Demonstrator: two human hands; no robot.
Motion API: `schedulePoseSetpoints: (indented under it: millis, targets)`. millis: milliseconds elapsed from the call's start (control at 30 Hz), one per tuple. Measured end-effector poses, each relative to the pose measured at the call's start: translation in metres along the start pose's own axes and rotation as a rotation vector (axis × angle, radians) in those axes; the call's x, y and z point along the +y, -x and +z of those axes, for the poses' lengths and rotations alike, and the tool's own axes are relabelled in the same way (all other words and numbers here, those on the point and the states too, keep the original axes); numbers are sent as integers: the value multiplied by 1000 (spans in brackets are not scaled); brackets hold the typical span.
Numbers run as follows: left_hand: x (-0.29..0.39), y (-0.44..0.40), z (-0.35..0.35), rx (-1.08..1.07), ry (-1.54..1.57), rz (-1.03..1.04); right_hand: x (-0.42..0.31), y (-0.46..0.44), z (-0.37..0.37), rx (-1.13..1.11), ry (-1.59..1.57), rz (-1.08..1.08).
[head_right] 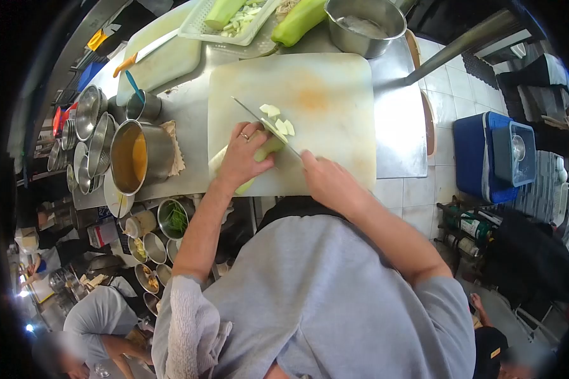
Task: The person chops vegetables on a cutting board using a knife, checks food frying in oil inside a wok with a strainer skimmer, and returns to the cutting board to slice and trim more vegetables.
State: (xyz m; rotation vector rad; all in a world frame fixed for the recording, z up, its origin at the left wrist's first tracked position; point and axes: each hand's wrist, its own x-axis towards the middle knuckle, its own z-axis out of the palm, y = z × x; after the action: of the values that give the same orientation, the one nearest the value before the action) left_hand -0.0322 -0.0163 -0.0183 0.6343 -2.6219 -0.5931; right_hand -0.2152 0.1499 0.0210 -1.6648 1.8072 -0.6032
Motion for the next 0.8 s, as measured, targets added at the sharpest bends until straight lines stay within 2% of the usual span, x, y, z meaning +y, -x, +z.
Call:
schedulePoseSetpoints:
  millis: [133, 433, 633, 800]
  targets:
    - [-2, 0, -1, 7, -5, 30, 2, -30, 0, 93, 0, -59]
    - [-1, 7, -16, -71, -28, -25, -24, 32, -51, -141, 20, 106]
    - [-7, 7, -10, -87, 4, -26, -25, 47, -44, -129, 52, 121]
    - [-7, 7, -9, -63, 21, -18, -3, -1, 8, -19, 5, 53]
